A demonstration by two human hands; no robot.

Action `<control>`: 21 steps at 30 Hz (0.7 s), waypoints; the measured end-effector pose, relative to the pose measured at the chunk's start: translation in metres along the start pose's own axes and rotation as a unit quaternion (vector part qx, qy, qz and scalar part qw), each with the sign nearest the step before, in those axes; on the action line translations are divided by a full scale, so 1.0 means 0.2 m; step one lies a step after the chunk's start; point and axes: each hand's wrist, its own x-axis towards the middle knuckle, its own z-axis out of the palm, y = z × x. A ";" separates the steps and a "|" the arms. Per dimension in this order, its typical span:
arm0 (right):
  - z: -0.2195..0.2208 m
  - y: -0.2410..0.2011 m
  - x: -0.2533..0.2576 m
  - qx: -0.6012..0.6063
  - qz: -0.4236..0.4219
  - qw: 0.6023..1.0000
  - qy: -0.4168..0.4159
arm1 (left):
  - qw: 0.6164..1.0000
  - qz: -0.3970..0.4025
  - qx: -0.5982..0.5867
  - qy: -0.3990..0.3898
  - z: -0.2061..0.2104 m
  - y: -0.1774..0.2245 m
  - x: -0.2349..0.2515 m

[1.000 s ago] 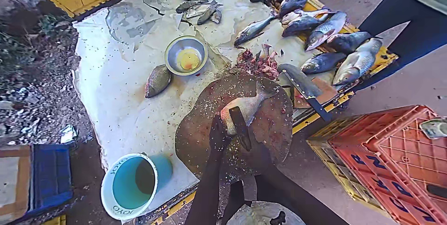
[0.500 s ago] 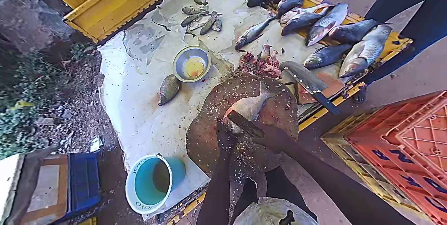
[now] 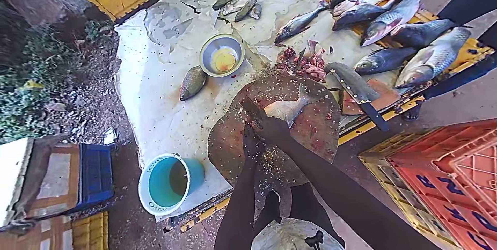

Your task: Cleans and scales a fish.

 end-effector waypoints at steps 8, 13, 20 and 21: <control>-0.02 0.16 -0.56 -0.037 0.064 0.989 -0.130 | 1.000 -0.014 0.014 0.007 0.01 -0.01 -0.03; 0.11 0.18 -0.19 0.033 0.017 0.999 -0.037 | 0.988 -0.121 -0.030 0.086 -0.01 0.03 0.01; -0.02 0.62 -0.41 0.165 0.063 0.984 -0.004 | 0.997 0.001 0.071 0.029 -0.04 -0.01 0.12; -0.07 0.67 -0.27 0.193 0.060 0.978 0.050 | 0.992 0.049 0.119 -0.012 -0.08 -0.03 0.13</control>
